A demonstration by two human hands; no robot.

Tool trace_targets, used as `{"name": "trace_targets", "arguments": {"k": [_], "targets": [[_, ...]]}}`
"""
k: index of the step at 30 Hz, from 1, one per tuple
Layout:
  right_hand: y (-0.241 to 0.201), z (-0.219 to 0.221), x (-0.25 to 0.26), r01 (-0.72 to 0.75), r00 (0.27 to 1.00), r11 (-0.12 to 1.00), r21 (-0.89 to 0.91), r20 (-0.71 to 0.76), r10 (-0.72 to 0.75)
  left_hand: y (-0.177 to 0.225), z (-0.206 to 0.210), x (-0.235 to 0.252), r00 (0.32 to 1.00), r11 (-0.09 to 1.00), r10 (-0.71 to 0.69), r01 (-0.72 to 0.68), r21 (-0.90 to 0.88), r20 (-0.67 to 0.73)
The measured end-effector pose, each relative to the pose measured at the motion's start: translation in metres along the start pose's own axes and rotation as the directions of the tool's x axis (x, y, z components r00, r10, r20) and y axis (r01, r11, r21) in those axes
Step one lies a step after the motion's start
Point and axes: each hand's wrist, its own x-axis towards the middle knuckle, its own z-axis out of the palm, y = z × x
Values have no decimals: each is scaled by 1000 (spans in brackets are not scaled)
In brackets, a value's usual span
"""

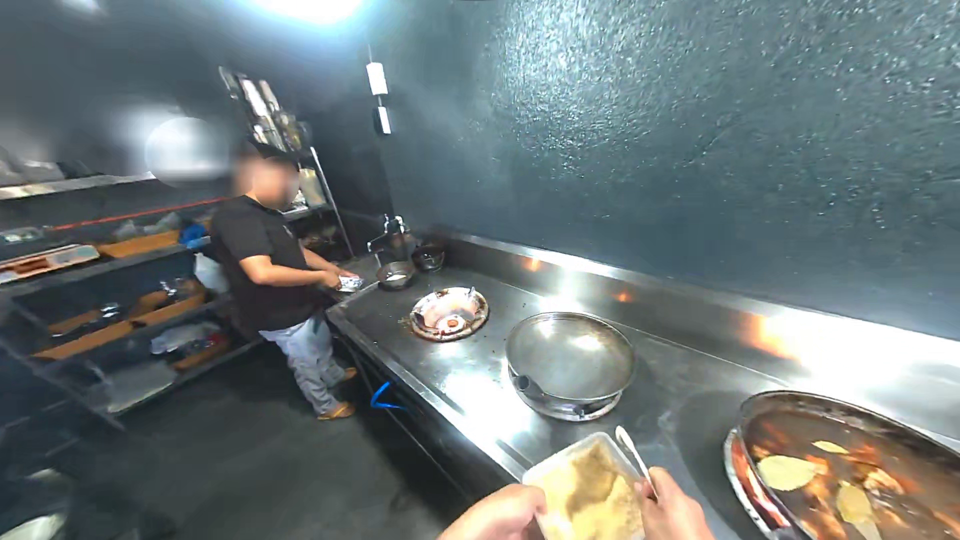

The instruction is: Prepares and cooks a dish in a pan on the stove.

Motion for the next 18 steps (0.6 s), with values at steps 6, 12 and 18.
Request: {"name": "trace_targets", "arguments": {"k": [6,12,18], "targets": [[11,-8,27,-183,982,983,17,-35,183,34,-8,25,853,708,503,-501,497,143],[10,-14,34,-235,972,966,-110,-12,235,15,-2,88,628,480,752,-730,486,200],[-3,-36,31,-42,996,889,-456,50,73,9,2,96,489,376,846,-831,410,214]]}}
